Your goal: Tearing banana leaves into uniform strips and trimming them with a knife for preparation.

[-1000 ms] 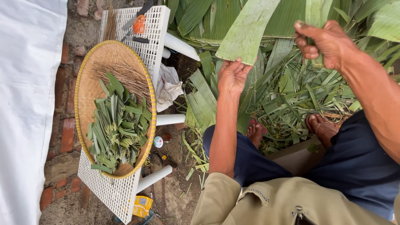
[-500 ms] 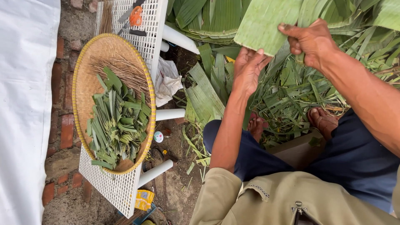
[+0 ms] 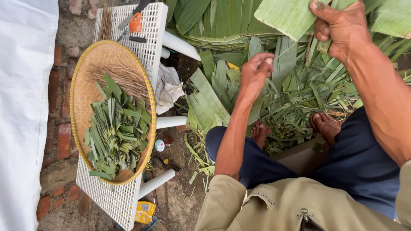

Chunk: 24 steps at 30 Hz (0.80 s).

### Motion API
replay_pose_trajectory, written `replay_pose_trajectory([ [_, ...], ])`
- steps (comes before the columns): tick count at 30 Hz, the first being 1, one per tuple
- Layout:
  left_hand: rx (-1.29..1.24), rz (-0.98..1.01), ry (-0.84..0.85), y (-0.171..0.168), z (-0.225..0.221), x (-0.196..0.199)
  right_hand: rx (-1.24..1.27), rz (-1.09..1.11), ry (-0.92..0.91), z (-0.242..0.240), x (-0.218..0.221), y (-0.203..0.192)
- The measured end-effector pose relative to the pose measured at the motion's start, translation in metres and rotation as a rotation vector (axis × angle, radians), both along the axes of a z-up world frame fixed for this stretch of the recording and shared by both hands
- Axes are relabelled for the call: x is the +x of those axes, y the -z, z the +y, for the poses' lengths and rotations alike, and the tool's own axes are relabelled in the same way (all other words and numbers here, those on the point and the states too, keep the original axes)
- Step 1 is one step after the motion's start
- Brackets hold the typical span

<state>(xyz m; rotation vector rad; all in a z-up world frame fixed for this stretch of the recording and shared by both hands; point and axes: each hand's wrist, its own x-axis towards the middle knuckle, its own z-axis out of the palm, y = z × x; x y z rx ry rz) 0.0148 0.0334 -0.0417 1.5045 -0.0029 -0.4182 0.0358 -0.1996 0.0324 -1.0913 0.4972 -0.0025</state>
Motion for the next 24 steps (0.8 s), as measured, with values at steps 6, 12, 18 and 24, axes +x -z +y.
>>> replay_pose_trajectory([
  [6,0.401,-0.328,0.03,-0.036,-0.001,-0.006,-0.047,0.029,0.026,-0.01,-0.006,-0.013],
  [12,0.423,-0.438,0.211,-0.014,-0.023,-0.013,0.115,0.053,0.184,-0.021,0.003,-0.013],
  [18,0.516,-0.442,0.2,-0.031,-0.01,-0.01,0.069,0.126,0.381,-0.063,0.006,-0.025],
  [24,1.027,-0.172,-0.075,-0.072,0.029,0.012,-0.287,0.362,0.09,-0.063,-0.005,-0.027],
])
